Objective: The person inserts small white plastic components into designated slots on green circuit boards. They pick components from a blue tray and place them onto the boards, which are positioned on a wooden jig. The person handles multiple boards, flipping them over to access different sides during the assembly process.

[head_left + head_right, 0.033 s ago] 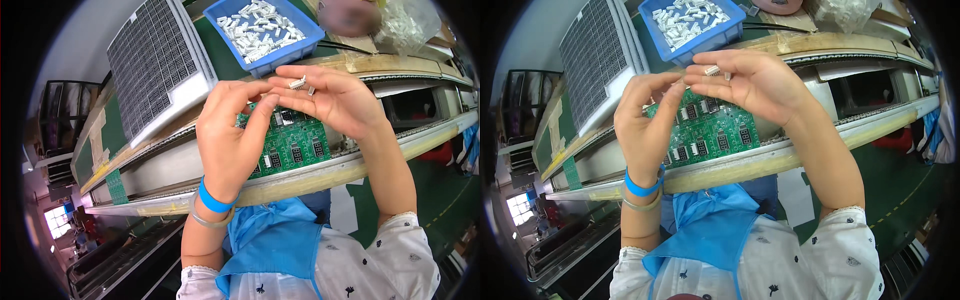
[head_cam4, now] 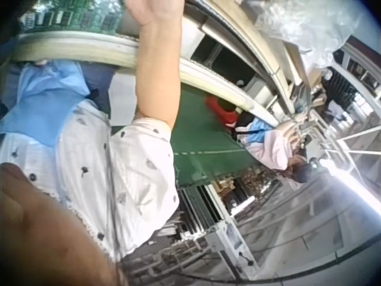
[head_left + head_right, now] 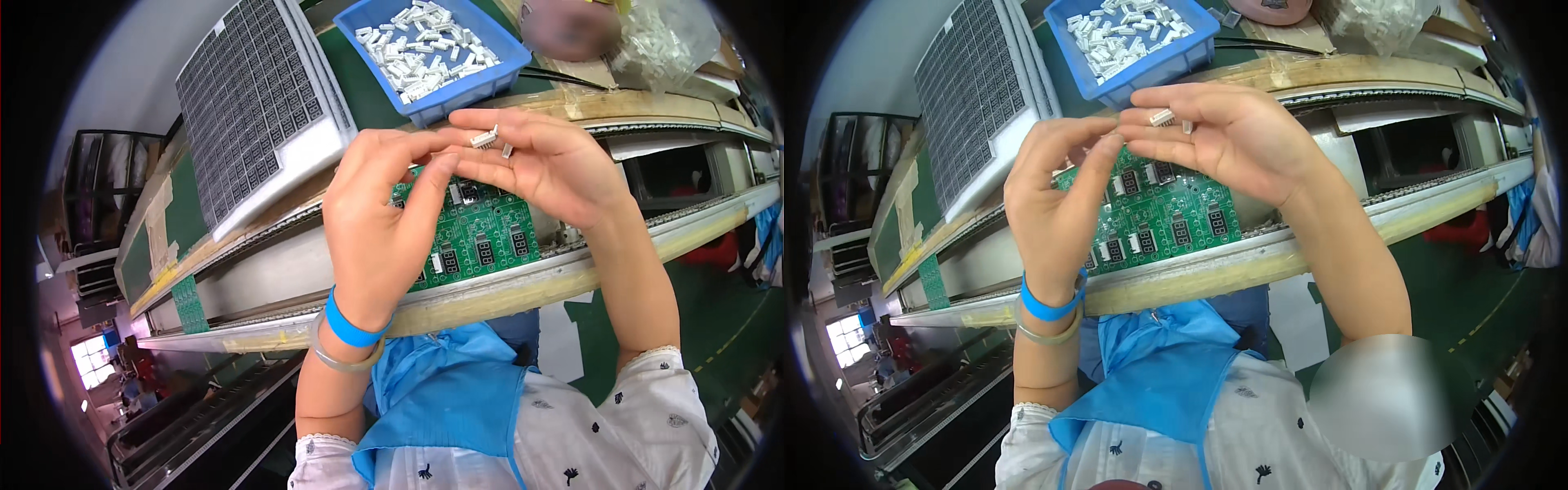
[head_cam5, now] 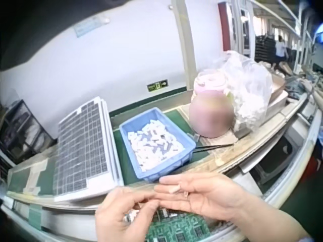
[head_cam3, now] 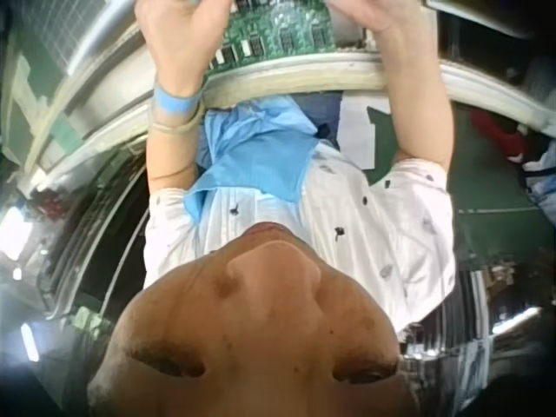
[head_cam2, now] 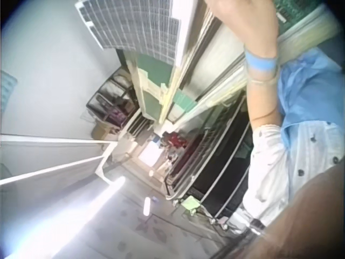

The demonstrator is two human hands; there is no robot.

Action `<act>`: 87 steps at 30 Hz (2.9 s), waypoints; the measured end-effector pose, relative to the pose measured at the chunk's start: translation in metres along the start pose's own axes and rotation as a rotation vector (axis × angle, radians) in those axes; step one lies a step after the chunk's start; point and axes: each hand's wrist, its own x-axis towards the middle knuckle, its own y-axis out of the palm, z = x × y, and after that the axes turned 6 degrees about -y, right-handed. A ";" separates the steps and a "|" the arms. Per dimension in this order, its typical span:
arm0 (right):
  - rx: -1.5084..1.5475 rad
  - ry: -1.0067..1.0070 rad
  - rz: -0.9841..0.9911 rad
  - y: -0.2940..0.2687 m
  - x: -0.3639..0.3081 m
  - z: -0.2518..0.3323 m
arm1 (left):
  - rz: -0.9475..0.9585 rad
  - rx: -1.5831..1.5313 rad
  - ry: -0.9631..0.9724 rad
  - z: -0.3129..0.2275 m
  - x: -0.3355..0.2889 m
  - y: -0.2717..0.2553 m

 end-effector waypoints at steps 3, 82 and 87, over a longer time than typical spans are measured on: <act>-0.012 0.045 0.071 0.001 0.001 -0.004 | 0.004 0.088 0.085 0.006 0.004 0.005; -0.526 -0.019 -0.080 0.014 -0.009 -0.001 | 0.326 0.371 0.030 0.003 -0.057 -0.004; -0.120 0.085 -0.124 0.020 -0.004 -0.005 | 0.145 0.226 -0.005 0.002 -0.035 -0.010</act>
